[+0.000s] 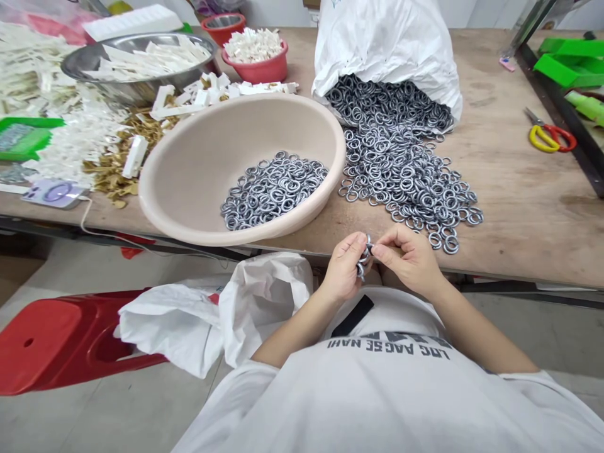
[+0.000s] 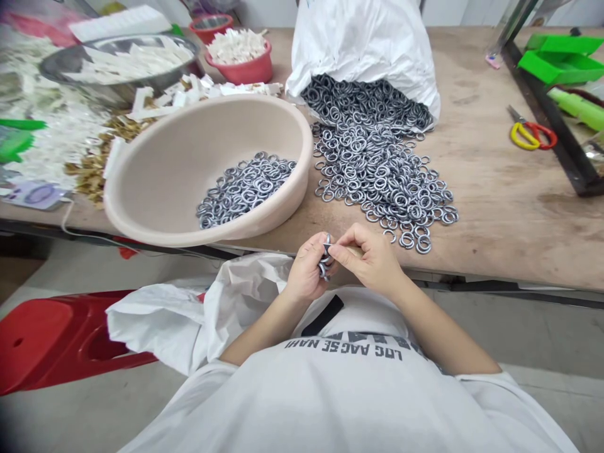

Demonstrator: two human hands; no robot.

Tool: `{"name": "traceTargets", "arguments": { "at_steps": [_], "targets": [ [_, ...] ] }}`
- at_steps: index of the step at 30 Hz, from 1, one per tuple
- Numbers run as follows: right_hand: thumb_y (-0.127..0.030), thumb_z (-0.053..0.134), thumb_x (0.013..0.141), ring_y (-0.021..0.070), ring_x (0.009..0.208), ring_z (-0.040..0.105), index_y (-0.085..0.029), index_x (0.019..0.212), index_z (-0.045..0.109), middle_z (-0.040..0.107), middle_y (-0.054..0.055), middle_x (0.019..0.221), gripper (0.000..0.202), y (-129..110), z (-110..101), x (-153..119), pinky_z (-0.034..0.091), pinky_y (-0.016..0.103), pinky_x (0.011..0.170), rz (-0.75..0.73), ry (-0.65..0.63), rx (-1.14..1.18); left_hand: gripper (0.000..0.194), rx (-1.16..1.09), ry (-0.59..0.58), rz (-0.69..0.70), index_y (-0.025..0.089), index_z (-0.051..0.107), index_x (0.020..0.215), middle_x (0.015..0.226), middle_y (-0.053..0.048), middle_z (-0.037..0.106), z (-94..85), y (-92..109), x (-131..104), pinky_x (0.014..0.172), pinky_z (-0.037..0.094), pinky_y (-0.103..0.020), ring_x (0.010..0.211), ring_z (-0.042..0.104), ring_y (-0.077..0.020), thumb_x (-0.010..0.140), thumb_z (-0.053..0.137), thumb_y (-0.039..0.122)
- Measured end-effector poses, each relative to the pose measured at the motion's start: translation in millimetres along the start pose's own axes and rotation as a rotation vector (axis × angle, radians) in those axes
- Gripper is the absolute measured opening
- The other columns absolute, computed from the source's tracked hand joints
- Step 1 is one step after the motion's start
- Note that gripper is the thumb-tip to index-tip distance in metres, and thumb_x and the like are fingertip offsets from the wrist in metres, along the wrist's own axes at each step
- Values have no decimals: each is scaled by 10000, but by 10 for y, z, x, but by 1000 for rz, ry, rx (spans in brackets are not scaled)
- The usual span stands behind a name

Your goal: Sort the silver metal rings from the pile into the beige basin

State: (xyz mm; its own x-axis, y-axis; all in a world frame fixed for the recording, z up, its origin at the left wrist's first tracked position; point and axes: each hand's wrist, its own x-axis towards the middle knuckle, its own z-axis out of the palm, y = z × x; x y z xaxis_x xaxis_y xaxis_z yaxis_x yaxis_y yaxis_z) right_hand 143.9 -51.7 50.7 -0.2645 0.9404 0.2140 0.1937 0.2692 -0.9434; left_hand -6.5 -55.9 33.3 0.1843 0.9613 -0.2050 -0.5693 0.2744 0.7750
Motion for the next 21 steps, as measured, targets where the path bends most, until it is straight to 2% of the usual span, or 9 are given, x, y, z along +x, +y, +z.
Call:
{"name": "traceTargets", "arguments": {
  "at_steps": [3, 7, 9, 14, 18, 21],
  "targets": [
    [-410, 679, 905, 147, 712, 620, -219, 848, 624, 668, -11, 773, 206, 70, -16, 46, 474, 290, 673, 27, 2, 41, 470, 60, -32, 20, 171, 494, 682, 536, 67, 391, -10, -12, -43, 424, 250, -190, 439, 293, -44, 774, 743, 560],
    [-426, 677, 893, 134, 681, 562, -210, 837, 603, 613, -25, 729, 235, 247, -33, 163, 441, 279, 657, 71, 182, -23, 465, 138, -146, 73, 150, 534, 652, 582, 24, 448, 24, 2, -130, 469, 278, -209, 491, 363, -56, 821, 703, 548],
    [-428, 665, 899, 130, 671, 547, -210, 832, 596, 600, -27, 725, 239, 274, -24, 184, 438, 278, 655, 71, 219, 2, 448, 94, -139, 56, 157, 526, 660, 576, 32, 426, 47, 27, -141, 459, 264, -210, 479, 345, -56, 835, 693, 534],
    [-396, 675, 901, 133, 680, 569, -223, 853, 608, 633, -15, 770, 191, 44, -1, 48, 449, 283, 642, -11, 171, 58, 437, 71, -38, 90, 165, 515, 670, 558, 48, 395, 42, 71, -89, 442, 249, -197, 460, 322, -53, 837, 693, 527],
    [-354, 691, 896, 133, 642, 572, -237, 862, 634, 643, -17, 745, 134, -163, -22, -89, 439, 293, 610, -98, 124, -47, 422, 83, -39, 112, 163, 512, 669, 559, 48, 391, 32, 81, -90, 450, 259, -196, 466, 311, -51, 852, 687, 500],
    [-351, 686, 896, 136, 614, 573, -244, 860, 644, 650, -15, 727, 121, -218, -30, -118, 435, 300, 587, -129, 87, -119, 431, 90, -19, 110, 162, 509, 667, 567, 47, 391, 42, 96, -109, 453, 263, -193, 475, 305, -51, 836, 702, 509]
  ]
}}
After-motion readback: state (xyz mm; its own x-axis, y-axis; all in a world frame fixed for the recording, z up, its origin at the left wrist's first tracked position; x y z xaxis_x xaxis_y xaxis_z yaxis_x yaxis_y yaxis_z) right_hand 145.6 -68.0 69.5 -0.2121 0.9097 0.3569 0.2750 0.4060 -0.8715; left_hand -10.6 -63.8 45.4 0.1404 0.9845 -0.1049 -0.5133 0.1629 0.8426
